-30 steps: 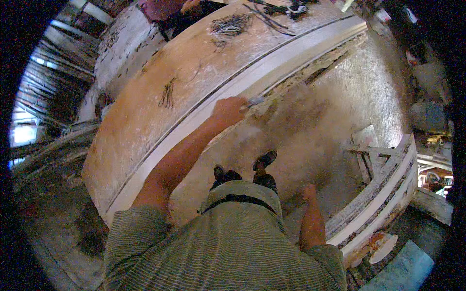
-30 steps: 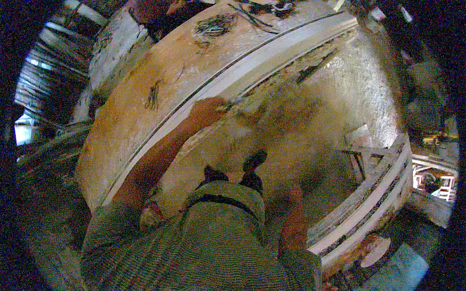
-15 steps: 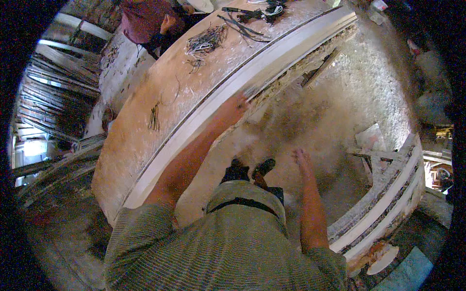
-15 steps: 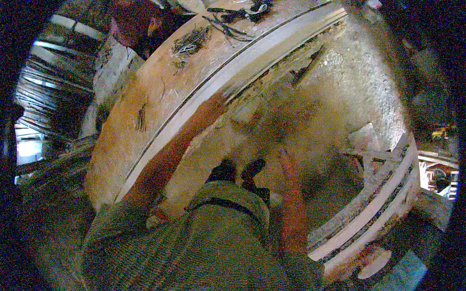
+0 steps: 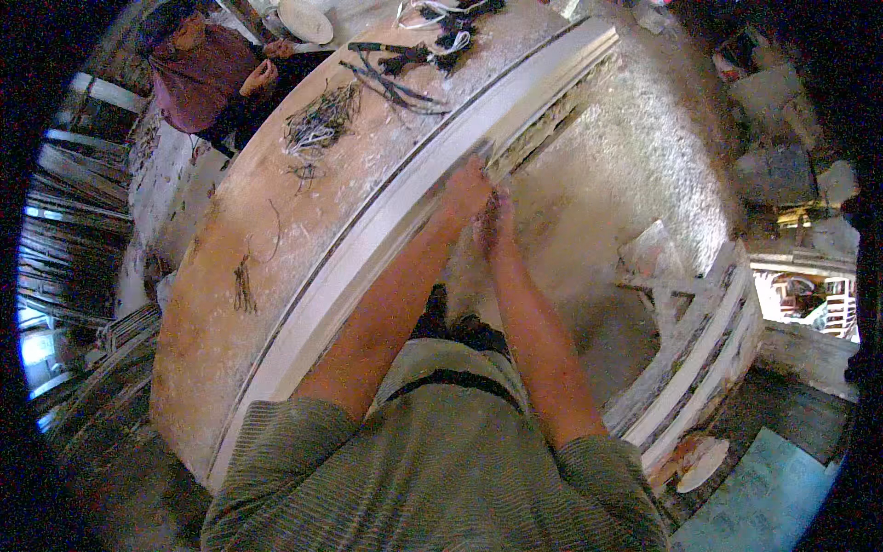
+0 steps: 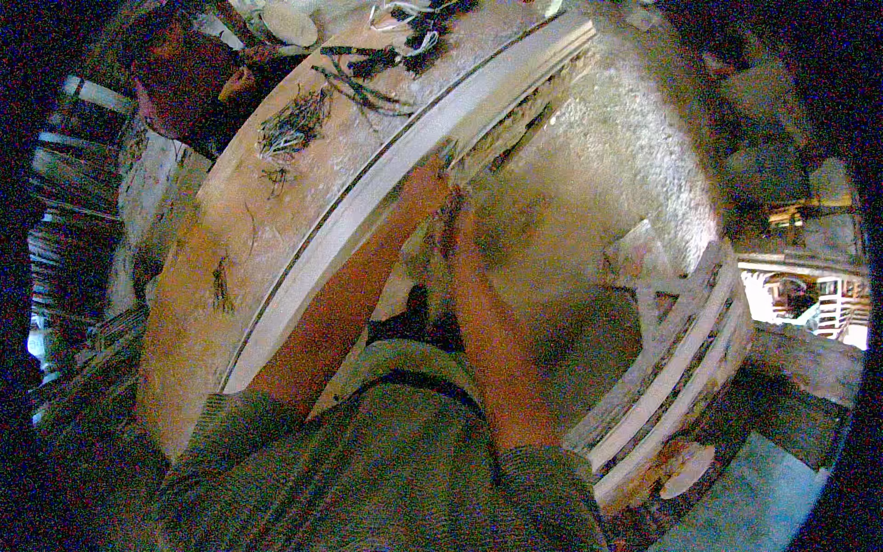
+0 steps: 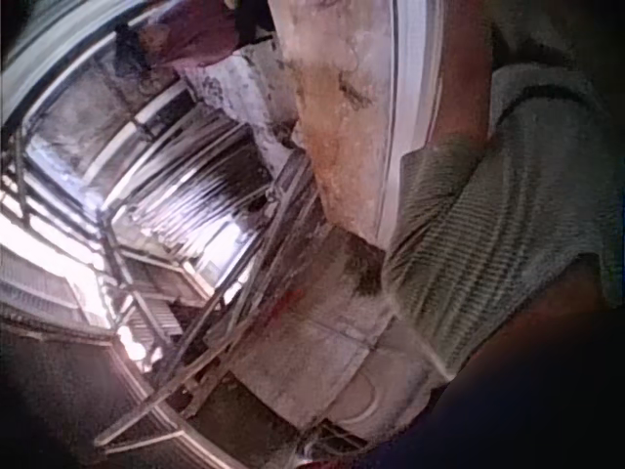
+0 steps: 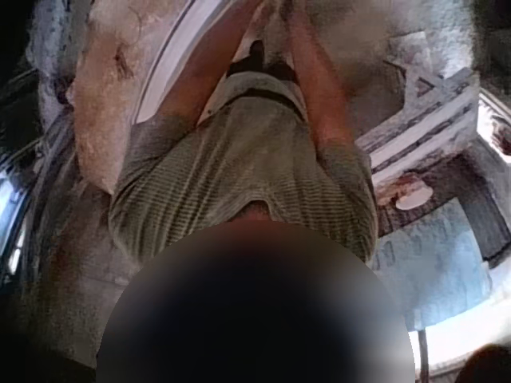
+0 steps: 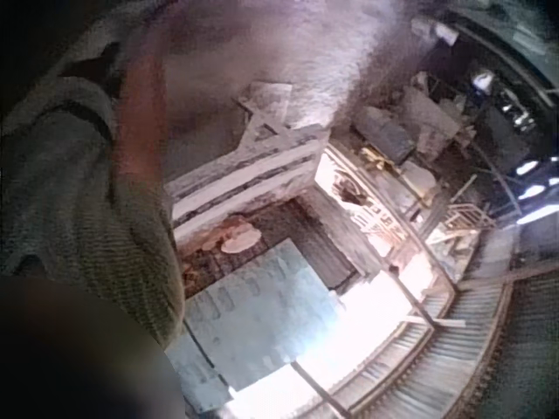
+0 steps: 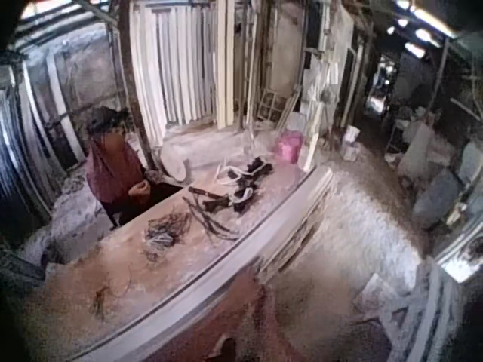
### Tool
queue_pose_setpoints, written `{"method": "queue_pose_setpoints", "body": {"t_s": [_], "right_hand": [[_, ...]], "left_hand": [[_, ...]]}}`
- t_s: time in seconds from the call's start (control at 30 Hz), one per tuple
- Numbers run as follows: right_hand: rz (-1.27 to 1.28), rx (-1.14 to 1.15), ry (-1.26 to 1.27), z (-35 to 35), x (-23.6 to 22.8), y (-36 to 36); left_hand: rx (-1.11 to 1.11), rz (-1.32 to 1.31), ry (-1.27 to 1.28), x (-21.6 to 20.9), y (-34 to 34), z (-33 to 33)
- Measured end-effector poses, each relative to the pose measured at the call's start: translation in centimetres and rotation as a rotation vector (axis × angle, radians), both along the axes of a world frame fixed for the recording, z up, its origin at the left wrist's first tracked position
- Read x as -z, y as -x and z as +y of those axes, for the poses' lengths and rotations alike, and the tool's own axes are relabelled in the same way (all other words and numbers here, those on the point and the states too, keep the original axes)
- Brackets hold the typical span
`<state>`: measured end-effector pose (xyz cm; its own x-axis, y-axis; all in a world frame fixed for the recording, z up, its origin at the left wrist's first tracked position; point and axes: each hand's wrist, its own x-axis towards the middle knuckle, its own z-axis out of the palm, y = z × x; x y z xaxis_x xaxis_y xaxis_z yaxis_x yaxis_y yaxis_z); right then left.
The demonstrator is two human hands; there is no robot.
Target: The person scrapes a long white plastic trim piece on a workbench using a metal scraper. They repeatedly scrape along the length of the trim, removing material and debris from the surface.
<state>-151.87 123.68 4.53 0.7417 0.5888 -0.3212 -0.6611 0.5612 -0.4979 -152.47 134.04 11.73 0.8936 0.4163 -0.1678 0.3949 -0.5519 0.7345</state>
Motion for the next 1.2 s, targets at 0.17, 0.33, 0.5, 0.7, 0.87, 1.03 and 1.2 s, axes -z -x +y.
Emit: {"method": "queue_pose_setpoints", "body": {"t_s": [0.17, 0.33, 0.5, 0.7, 0.87, 1.03, 1.2], "right_hand": [[0.261, 0.305, 0.288, -0.3, -1.2, -4.2], [0.25, 0.341, 0.28, -2.0, -1.5, -7.9], [0.285, 0.419, 0.352, -6.8, 2.9, -17.4], [0.201, 0.37, 0.341, -20.3, 5.8, -32.4], [0.011, 0.211, 0.789, -34.4, 3.5, -40.6], [0.199, 0.297, 0.636, -47.5, 7.1, -43.7], [0.025, 0.281, 0.782, -55.1, 10.6, -39.3]], "left_hand": [[0.026, -0.006, 0.064, -2.5, 3.8, 0.8], [-0.03, -0.045, -0.073, -1.9, -2.5, -1.4], [0.045, -0.128, -0.094, 0.5, -20.1, -4.3], [0.108, -0.136, -0.267, 3.9, -42.3, -8.6], [-0.006, 0.03, -0.004, 2.7, -49.5, -10.1], [-0.074, 0.014, -0.094, -0.3, -40.9, -10.9], [-0.059, 0.046, -0.096, -1.0, -43.0, -11.5]]}}
